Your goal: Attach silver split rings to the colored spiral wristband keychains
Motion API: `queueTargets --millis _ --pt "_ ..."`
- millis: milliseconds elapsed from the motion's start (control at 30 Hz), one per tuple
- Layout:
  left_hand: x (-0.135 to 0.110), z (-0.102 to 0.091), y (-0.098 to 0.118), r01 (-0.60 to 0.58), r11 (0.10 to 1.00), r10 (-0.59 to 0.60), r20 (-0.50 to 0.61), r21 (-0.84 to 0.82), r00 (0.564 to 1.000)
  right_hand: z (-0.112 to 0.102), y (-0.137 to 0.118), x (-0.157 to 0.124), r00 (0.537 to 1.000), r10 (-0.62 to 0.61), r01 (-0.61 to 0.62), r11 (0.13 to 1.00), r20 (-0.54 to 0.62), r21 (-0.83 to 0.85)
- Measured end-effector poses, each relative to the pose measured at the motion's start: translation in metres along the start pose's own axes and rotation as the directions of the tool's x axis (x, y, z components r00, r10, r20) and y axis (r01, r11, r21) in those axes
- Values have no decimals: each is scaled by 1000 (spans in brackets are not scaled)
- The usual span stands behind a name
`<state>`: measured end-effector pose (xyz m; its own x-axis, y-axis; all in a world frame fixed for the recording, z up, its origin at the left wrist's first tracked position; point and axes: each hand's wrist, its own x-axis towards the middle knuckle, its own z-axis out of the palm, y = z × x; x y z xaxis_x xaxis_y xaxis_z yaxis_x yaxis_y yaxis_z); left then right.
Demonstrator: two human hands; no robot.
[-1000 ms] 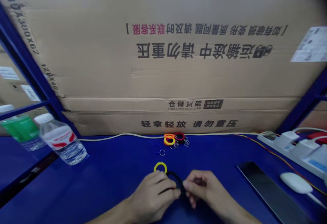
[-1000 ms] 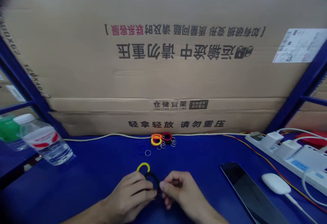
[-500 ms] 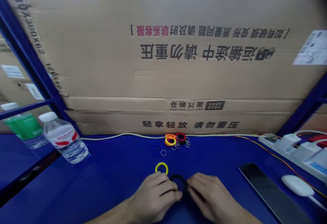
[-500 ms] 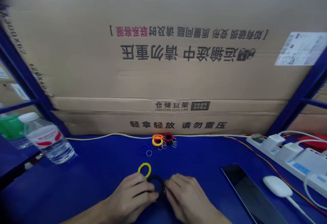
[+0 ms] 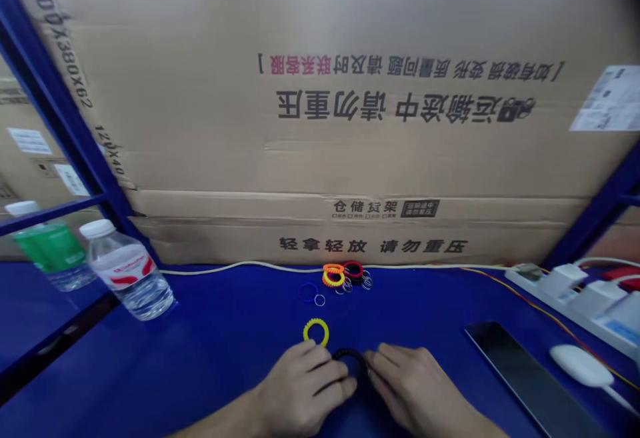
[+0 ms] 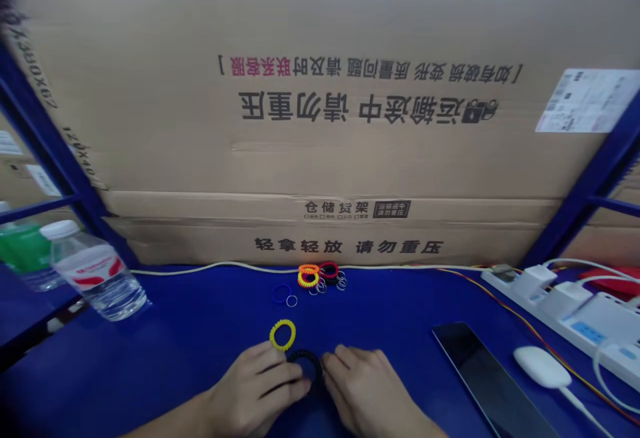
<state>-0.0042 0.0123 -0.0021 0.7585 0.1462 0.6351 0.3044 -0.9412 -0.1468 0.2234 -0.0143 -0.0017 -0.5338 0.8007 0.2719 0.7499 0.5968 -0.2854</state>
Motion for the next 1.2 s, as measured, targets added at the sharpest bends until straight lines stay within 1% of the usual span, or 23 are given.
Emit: queueTargets --millis 33,67,100,133,167,200,233,267,300,333,367,400,467,500,533,600,733,800,867,967,1067,1133,1200 --pt "1 -1 0 -18 1000 18 3 3 1000 1 -1 0 1000 0 -1 1000 -23 -12" --pt "2 -2 0 -44 999 44 5 7 999 2 -2 1 998 31 -30 999 -48 31" --pt "3 -3 1 -75 997 75 7 14 997 3 -3 3 993 104 -95 987 -60 131" --pt "4 -4 1 -109 994 108 9 25 994 3 -3 5 977 211 -195 940 -27 280" --pt "5 -5 1 -143 989 143 9 38 990 4 -3 8 943 327 -318 833 60 452" --pt "6 -6 1 -178 983 177 8 49 984 5 -1 10 888 418 -442 665 190 602" --pt "7 -6 2 -211 976 211 7 55 977 5 1 13 818 443 -559 458 368 691" --pt "8 -6 2 -239 969 240 3 55 971 5 4 14 776 427 -604 290 464 742" --pt "9 -6 3 -258 965 258 -1 47 966 3 8 15 765 387 -618 220 514 755" --pt "9 -6 3 -261 965 261 -7 33 965 1 13 15 769 363 -621 231 526 749" --pt "9 -6 3 -237 971 237 -14 15 971 -3 18 14 783 364 -611 294 505 735" --pt "8 -6 2 -186 983 186 -20 -5 982 -8 23 12 805 378 -587 391 458 709" --pt "6 -6 -3 -34 998 33 -29 -50 999 -17 33 8 839 411 -541 567 356 621" --pt "4 -5 -7 44 997 -46 -34 -71 998 -22 39 5 852 413 -523 625 323 580" --pt "2 -4 -12 110 990 -113 -35 -89 993 -25 45 3 846 433 -533 655 312 535" --pt "-3 -2 -23 196 974 -199 -20 -117 980 -29 55 0 804 476 -595 667 358 448" --pt "-8 2 -33 258 952 -256 35 -163 966 -29 69 -1 778 502 -626 661 377 413" --pt "-7 2 -30 218 955 -210 61 -200 976 -29 73 0 775 502 -630 662 383 407" --pt "-4 0 -23 140 960 -113 121 -244 986 -31 77 1 770 498 -635 659 399 402" --pt "1 -4 -13 56 957 1 198 -283 980 -34 83 1 766 477 -639 639 431 427" --pt "2 -6 -12 48 956 1 166 -291 986 -34 89 1 781 446 -622 623 438 474" --pt "0 -6 -17 95 957 -70 100 -273 993 -33 92 0 791 429 -610 620 437 494" --pt "-3 -5 -25 178 958 -170 55 -226 984 -33 93 0 797 422 -602 620 433 503"
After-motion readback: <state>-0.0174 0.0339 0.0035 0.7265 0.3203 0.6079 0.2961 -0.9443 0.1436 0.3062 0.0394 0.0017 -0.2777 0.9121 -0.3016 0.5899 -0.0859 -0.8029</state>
